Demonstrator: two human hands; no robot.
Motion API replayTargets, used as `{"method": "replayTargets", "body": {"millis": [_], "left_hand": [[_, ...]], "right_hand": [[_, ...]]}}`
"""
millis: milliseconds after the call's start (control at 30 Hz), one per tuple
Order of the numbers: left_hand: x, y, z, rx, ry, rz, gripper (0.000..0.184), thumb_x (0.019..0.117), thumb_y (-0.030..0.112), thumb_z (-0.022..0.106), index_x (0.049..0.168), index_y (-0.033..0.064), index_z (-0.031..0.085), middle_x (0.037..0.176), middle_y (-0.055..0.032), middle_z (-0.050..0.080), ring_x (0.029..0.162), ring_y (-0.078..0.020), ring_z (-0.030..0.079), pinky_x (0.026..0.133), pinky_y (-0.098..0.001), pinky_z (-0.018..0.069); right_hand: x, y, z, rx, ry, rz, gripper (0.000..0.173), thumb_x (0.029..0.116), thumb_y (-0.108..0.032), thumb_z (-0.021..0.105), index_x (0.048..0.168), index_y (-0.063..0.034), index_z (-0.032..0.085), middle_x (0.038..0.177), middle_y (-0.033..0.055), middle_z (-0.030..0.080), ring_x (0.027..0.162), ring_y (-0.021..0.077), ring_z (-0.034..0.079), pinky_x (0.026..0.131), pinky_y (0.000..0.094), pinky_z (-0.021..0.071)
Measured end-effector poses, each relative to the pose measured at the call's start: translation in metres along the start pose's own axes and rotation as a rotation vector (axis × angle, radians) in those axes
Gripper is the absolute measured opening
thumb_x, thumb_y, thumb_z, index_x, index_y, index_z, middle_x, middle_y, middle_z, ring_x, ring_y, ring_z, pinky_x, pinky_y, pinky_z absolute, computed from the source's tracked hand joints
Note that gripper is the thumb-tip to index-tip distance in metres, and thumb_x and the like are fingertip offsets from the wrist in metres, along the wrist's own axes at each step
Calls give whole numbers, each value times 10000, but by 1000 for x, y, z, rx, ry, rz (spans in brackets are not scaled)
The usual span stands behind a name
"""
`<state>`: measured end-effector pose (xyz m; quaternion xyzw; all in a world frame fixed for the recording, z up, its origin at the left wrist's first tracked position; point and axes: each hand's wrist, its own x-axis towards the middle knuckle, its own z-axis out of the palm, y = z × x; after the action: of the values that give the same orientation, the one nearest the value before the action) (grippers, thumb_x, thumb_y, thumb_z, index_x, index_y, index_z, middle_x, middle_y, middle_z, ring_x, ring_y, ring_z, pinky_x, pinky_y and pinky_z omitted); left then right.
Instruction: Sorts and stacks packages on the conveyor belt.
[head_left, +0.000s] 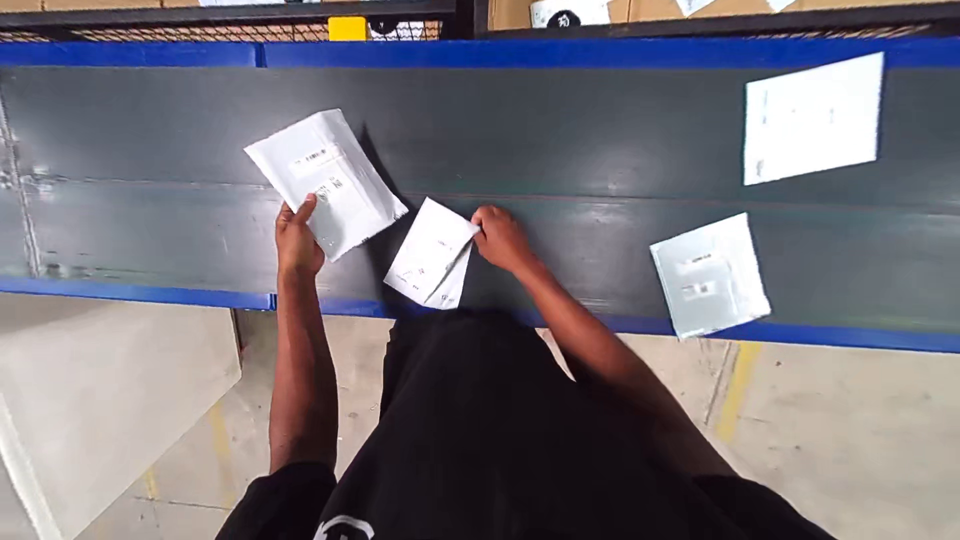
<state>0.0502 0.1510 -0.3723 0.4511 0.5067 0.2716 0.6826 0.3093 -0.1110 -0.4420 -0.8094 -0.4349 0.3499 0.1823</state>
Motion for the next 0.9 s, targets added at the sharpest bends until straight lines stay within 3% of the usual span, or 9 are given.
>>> {"method": "replayTargets", "body": {"millis": [100, 167, 300, 433, 533, 633, 700, 800, 900], "left_hand": [[-6, 7, -16, -35, 17, 49, 292, 1091, 177, 474, 1347, 43, 518, 1133, -125, 713, 1006, -257, 723, 882, -482, 615], [-13, 10, -26, -54, 14, 66, 285, 1092, 159, 466, 1343, 34, 513, 1124, -124, 715, 1004, -252, 725, 883, -474, 618], [-22, 9, -40, -93, 27, 61, 294, 1087, 126, 469, 1351, -2, 475, 1122, -147, 706, 998, -268, 727, 882, -482, 621], [-27, 12, -46, -102, -26, 3, 312, 1083, 150, 472, 1360, 6, 490, 1110, -120, 720, 987, -232, 730, 870, -451, 625], [-23, 14, -24, -184, -295, -8, 325, 1045, 172, 471, 1348, 61, 510, 1125, -69, 727, 1023, -181, 720, 909, -419, 615], [11, -9, 32, -300, -653, -1, 368, 954, 233, 664, 1293, 126, 570, 1139, -53, 738, 1048, -182, 719, 939, -423, 601], [32, -20, 65, -419, -827, -61, 411, 883, 274, 760, 1260, 157, 644, 1175, -69, 728, 1097, -209, 699, 969, -459, 575], [57, -14, 123, -372, -990, -59, 478, 907, 321, 742, 1328, 154, 590, 1202, -88, 712, 1096, -246, 693, 960, -490, 572], [81, 35, 233, -124, -895, 52, 473, 1001, 268, 628, 1421, 120, 470, 1200, -72, 700, 1044, -216, 708, 899, -446, 614]], "right_hand": [[23, 0, -40, 282, -193, -6, 134, 1015, -101, 573, 1119, -17, 561, 832, 140, 695, 687, 248, 706, 666, 439, 611], [31, -6, -63, 439, -240, -12, 119, 1032, -96, 556, 1119, -16, 540, 825, 127, 705, 647, 213, 715, 650, 385, 632], [52, -19, -102, 608, -279, -7, 126, 1011, -36, 593, 1096, 2, 508, 898, 141, 696, 705, 239, 736, 654, 391, 648], [72, -40, -139, 577, -398, -69, 153, 991, 11, 593, 1118, 0, 508, 976, 150, 668, 756, 251, 728, 689, 415, 647], [61, -78, -148, 602, -519, -269, 301, 962, 61, 538, 1250, -24, 532, 1083, 124, 673, 822, 193, 704, 709, 390, 627], [45, -116, -141, 873, -565, -449, 523, 901, 129, 498, 1409, 5, 504, 1203, 117, 663, 976, 187, 690, 762, 400, 625], [50, -122, -133, 1141, -558, -542, 473, 933, 142, 464, 1387, 11, 491, 1165, 104, 657, 986, 186, 679, 782, 391, 608], [59, -100, -150, 1344, -330, -567, 334, 964, 46, 444, 1279, -50, 500, 1081, 70, 652, 920, 183, 685, 736, 395, 611], [62, -44, -206, 1252, 301, -275, 358, 1063, -130, 472, 1417, -78, 483, 1170, 76, 667, 994, 167, 683, 841, 394, 614]]}}
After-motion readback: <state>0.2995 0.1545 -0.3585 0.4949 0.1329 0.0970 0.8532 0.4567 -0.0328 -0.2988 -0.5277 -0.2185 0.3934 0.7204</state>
